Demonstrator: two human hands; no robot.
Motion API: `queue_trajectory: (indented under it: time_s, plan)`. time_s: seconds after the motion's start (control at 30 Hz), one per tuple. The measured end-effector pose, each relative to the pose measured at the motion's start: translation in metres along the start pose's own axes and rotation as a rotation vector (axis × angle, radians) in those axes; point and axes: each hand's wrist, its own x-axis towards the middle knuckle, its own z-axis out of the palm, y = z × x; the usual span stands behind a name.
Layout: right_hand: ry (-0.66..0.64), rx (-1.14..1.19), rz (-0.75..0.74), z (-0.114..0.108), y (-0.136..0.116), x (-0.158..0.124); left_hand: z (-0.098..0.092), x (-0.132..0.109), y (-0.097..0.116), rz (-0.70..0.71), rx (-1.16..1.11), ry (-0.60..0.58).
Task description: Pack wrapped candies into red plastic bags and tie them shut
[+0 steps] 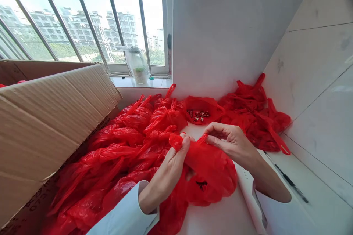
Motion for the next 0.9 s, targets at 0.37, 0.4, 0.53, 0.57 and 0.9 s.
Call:
queue_trajectory:
  time_s: [0.37, 0.4, 0.53, 0.57, 0.9]
  plan:
    - [0.165, -0.229, -0.458, 0.007, -0.024, -0.016, -0.02, 0.011, 0.009, -0.282, -0.381, -0.297]
    - [0.078, -0.277, -0.505, 0.007, -0.029, -0.021, -0.022, 0.01, 0.011, -0.25, -0.342, -0.296]
    - [-0.291, -0.404, -0.519, 0.003, -0.039, -0.032, -0.027, 0.007, 0.021, -0.117, -0.052, -0.366]
    - [-0.331, -0.389, -0.503, 0.002, -0.039, -0.031, -0.027, 0.006, 0.023, -0.081, 0.033, -0.387]
    - [-0.177, -0.044, -0.255, 0.016, -0.002, 0.004, -0.017, 0.0, 0.007, 0.735, 1.32, -0.094]
